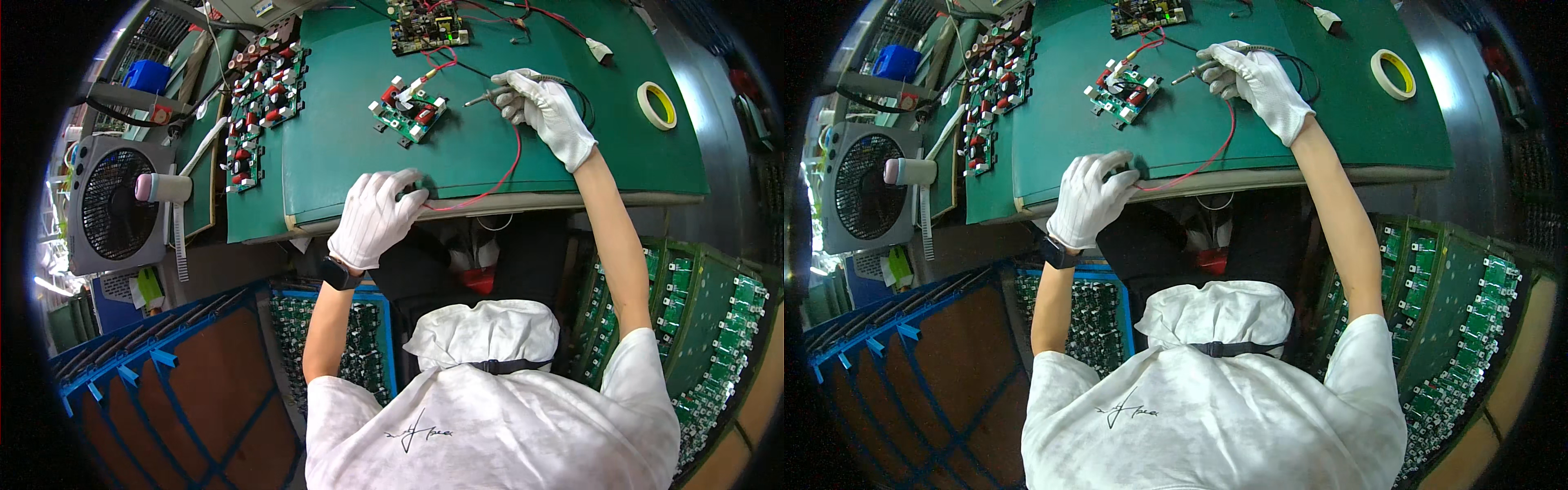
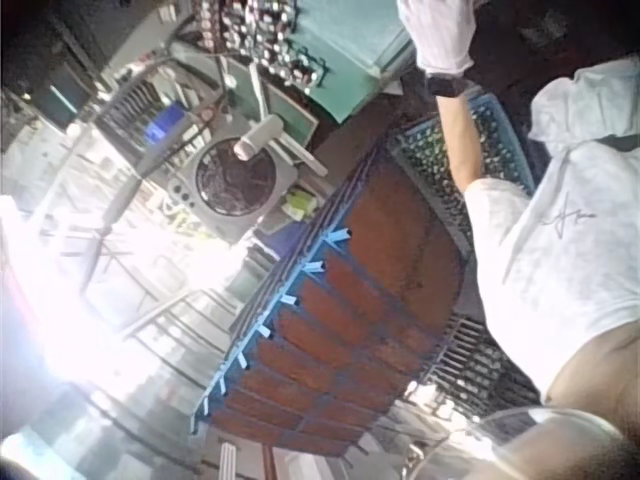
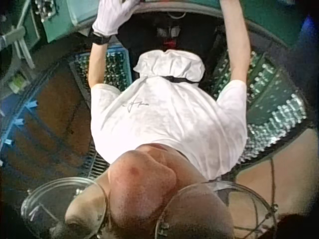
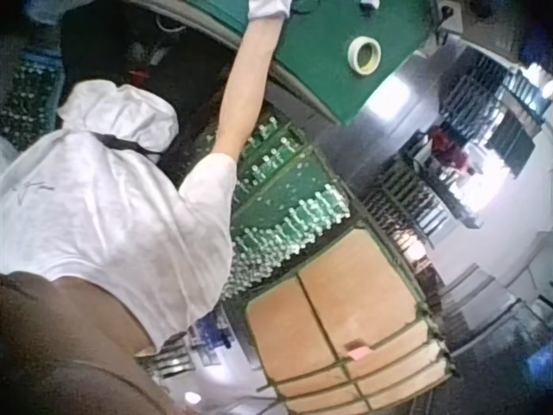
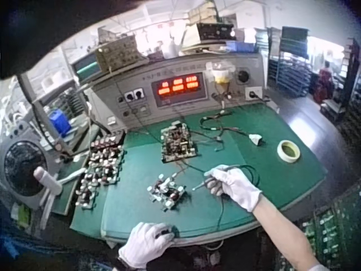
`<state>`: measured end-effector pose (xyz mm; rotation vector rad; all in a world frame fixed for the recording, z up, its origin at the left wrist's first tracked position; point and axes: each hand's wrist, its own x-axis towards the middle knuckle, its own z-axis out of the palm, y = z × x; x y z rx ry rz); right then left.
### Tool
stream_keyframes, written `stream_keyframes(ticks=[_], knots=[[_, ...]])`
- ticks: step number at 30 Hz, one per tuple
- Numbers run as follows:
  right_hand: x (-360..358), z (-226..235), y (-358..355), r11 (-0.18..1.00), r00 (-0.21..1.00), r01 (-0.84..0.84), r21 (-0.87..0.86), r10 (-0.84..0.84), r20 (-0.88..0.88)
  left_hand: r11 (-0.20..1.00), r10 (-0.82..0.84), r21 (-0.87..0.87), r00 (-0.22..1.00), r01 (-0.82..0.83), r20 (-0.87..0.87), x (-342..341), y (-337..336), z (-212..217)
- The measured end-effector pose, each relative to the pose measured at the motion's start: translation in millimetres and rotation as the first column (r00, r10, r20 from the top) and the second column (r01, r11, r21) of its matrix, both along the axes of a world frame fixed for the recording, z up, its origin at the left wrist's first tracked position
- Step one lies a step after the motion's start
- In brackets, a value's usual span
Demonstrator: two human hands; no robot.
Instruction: Testing electrical components on a printed circuit board using measurement probes.
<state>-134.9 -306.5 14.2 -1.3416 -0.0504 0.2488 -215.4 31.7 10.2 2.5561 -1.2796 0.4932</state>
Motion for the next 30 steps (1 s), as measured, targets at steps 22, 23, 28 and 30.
stream_keyframes(ticks=[22,23,28,30], knots=[[-7.5,2.2,21.0,0.987,0.988,0.111,-0.113,-0.097,0.122,0.542,0.076,-0.694,0.85,-0.474,-0.521,76.2,-8.7,-22.5],[-6.7,1.7,21.3,0.988,0.988,0.112,-0.107,-0.1,0.119,0.567,0.083,-0.674,0.847,-0.474,-0.526,76.7,-7.6,-22.9],[-6.9,-2.2,19.7,0.988,0.984,0.145,-0.059,-0.137,0.115,0.639,0.2,-0.613,0.871,-0.464,-0.449,76.4,-8.9,-22.1],[-6.5,-2.9,19.5,0.987,0.984,0.143,-0.075,-0.134,0.119,0.637,0.245,-0.631,0.892,-0.443,-0.379,74.1,-10.5,-21.1]])
